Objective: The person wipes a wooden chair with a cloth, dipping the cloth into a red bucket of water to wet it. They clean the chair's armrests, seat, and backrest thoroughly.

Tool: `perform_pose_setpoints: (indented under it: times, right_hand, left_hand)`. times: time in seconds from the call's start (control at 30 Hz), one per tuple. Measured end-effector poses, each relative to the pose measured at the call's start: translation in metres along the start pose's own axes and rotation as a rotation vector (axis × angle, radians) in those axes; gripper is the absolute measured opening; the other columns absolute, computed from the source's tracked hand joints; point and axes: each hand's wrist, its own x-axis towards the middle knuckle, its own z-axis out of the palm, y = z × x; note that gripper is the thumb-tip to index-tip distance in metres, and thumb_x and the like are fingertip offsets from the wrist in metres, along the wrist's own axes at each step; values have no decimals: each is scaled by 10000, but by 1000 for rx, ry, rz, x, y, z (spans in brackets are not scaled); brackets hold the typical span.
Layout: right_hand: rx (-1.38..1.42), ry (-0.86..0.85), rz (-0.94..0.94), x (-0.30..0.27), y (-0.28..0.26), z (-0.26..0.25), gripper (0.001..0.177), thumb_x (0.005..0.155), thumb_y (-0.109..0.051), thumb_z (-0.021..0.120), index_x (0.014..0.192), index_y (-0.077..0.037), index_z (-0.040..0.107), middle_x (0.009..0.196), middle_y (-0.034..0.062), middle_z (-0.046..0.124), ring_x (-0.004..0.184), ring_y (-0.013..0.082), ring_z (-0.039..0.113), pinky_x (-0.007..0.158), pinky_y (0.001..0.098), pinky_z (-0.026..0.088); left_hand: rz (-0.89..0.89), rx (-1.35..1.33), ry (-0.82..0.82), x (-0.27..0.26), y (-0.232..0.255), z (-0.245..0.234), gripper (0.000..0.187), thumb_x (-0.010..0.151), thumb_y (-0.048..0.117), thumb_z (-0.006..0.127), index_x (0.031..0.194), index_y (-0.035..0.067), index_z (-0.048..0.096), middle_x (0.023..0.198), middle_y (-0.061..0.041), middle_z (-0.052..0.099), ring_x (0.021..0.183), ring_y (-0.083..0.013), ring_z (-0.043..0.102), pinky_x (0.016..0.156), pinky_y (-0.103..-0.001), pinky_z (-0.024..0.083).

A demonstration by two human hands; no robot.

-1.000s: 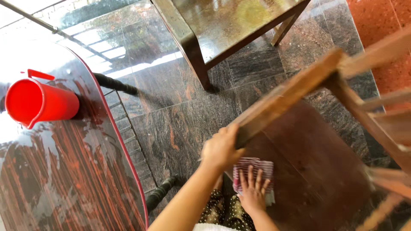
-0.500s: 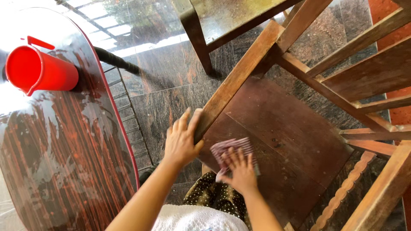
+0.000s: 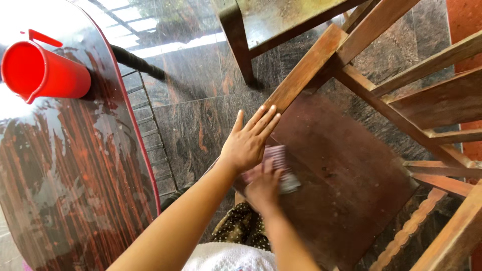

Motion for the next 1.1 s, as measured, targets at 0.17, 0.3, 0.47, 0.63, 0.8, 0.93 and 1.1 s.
perform_pose_setpoints:
  times: [0.17,0.3,0.47,0.63,0.8,0.93,1.1]
  right_hand:
    - [168,367,-428,-5,-1,30,623,951,-378,481,1540,-200,385,1589,105,259,1480,422,104,1174,711,17]
    - [-28,395,-140,34,83,32,603,1005,-372,415,1589,-261,318,1722,98,136,1597,332,106,1250,619,8]
    - [232,364,405,82,165,-35,694,1016,-510,375,1611,-239,144,1705,98,-1,1525,429,31,1171,669,21]
    - [-43,343,410,89,74,-62,680,1057,-361,439,1640,-64,255,1735,164,192,1542,400,187,1198,626,168]
    - [383,520,-294,36,-6,-49,685,985,-427,486,1542,-43,378,1568,249,322,1443,464,262,1136,664,193]
    - [148,476,-447,54,42,-68,607,1001,-412,464,1506,-75,447,1522,197,441,1451,440,337,1193,661,166]
    - [-286,443,-255,124,136,-92,584,1027,-424,434,1472,-48,474,1527,168,475,1484,434,347,1167,716,152]
  left_hand:
    - [4,-4,-4,4,2,-2,751,927,150,447,1632,190,192,1712,3,149,1578,-202,107,1238,-622,94]
    - [4,18,-76,6,3,-11,792,903,166,479,1626,179,158,1709,-2,116,1570,-202,73,1220,-647,64]
    - [-7,34,-269,10,2,-25,886,849,204,516,1636,156,111,1718,-4,49,1574,-209,14,1200,-681,40]
    - [-10,15,-231,14,4,-21,828,874,228,511,1610,174,136,1698,-8,69,1558,-212,38,1184,-714,57]
    - [-11,-10,-117,6,4,-16,800,888,224,505,1624,174,195,1707,8,127,1572,-207,82,1184,-716,97]
    - [6,111,-65,10,3,-18,839,853,179,539,1630,194,225,1704,26,156,1565,-197,104,1175,-702,117]
    - [-18,-12,-223,16,4,-25,921,793,201,592,1623,170,195,1707,6,135,1572,-201,87,1181,-718,90]
